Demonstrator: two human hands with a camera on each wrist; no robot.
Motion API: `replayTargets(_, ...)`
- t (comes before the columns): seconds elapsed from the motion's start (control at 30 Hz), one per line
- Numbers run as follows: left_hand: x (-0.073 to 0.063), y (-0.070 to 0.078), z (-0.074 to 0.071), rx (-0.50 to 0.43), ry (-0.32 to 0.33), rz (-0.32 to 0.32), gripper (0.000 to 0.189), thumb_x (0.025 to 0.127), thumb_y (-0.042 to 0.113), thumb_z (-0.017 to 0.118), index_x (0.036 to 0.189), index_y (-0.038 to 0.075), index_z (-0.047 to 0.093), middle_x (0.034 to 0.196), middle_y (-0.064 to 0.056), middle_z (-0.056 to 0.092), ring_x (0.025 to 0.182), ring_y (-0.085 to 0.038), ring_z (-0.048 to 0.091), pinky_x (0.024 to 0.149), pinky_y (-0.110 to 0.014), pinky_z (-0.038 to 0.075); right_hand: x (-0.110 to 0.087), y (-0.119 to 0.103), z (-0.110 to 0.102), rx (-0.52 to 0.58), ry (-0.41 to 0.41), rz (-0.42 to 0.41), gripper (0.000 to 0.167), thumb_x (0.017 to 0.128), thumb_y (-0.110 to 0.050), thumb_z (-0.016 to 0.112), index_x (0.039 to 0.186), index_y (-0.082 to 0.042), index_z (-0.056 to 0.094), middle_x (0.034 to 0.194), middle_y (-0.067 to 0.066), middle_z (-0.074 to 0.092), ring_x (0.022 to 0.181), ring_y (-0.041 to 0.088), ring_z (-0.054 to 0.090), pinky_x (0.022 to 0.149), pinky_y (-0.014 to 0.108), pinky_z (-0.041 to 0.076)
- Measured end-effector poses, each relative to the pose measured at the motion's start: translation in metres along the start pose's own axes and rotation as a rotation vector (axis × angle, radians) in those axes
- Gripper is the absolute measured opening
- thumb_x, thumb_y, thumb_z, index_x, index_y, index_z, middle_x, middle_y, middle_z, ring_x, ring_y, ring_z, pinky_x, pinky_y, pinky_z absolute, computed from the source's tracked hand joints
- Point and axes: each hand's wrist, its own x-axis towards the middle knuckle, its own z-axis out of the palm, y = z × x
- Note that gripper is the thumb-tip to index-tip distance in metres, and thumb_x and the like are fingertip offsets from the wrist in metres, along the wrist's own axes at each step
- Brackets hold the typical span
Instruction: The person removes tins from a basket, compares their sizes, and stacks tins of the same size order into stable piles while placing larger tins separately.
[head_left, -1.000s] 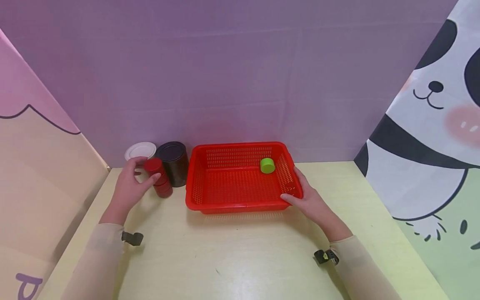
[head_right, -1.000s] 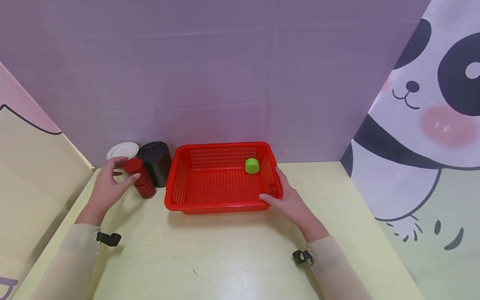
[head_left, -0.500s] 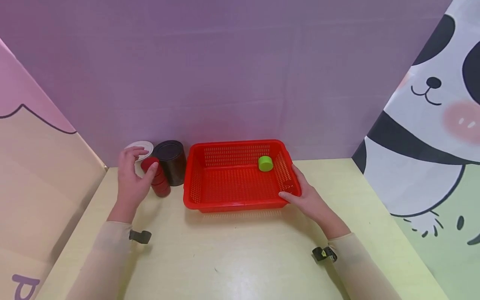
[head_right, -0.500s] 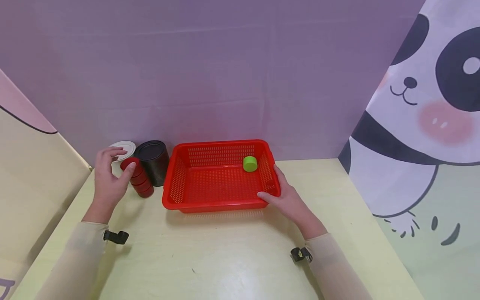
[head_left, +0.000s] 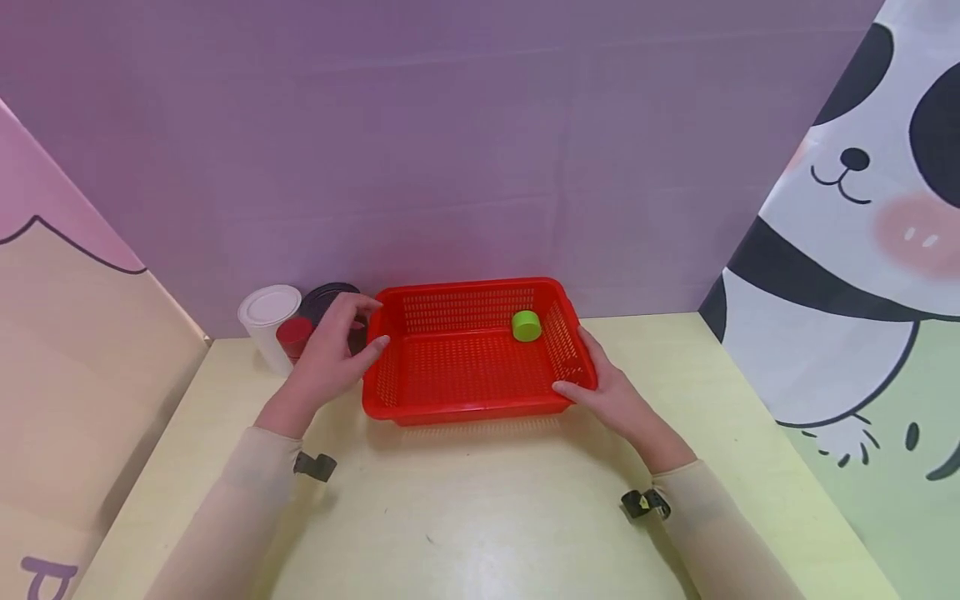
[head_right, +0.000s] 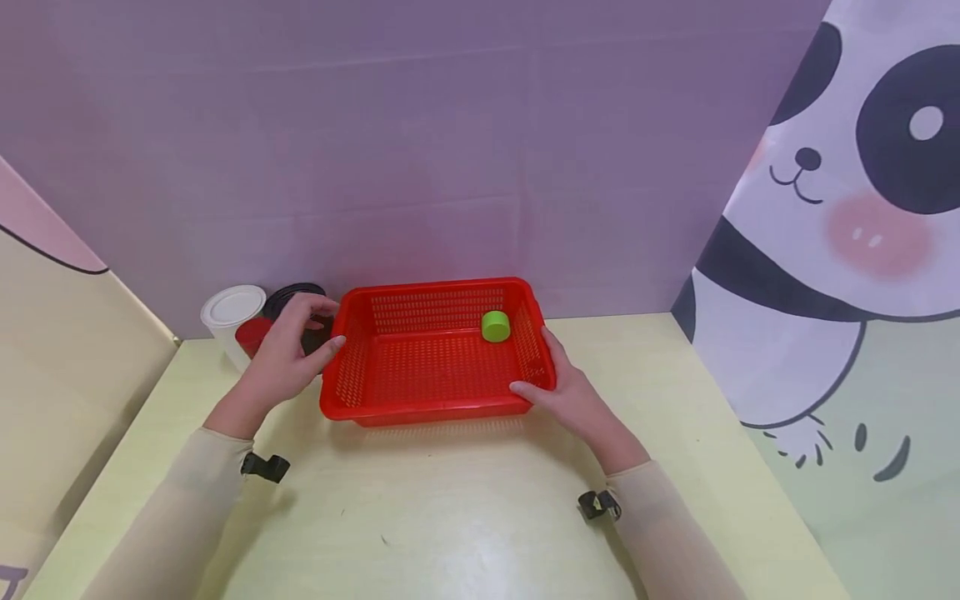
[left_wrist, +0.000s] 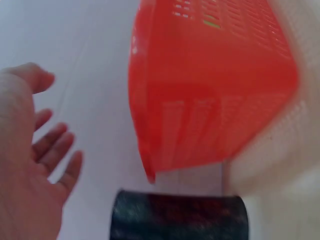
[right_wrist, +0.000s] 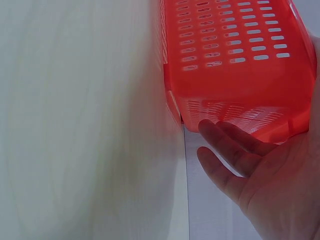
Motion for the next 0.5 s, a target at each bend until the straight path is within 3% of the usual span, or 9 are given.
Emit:
replayTargets(0.23,0.025,0.032,0.011,0.073,-0.238,-0.015,0.051,0.100,0.022,0.082,0.144,0.015,0.057,0.142,-0.003,0.058,0.131,-0.027,0.058,0.110,-0.051,0.057,0.000,0.003,0.000,-0.007,0.004,-0.007,0.112,0.100,-0.044,0.082,0.179,-0.031,0.003,0.173,0.018,0.037,0.151,0.044,0.045,0.107,0.059,0.058)
replayTargets(0.5,0.056,0.051,0.032,0.123,-0.370,0.035,0.052,0.098,0.029,0.085,0.142,0.019,0.061,0.139,0.004,0.061,0.131,-0.019,0.059,0.108,-0.042,0.059,-0.001,0.001,0.000,-0.013,0.008,-0.020,0.108,0.102,-0.037,0.081,0.179,-0.030,0.005,0.172,0.018,0.038,0.150,0.044,0.047,0.110,0.061,0.056)
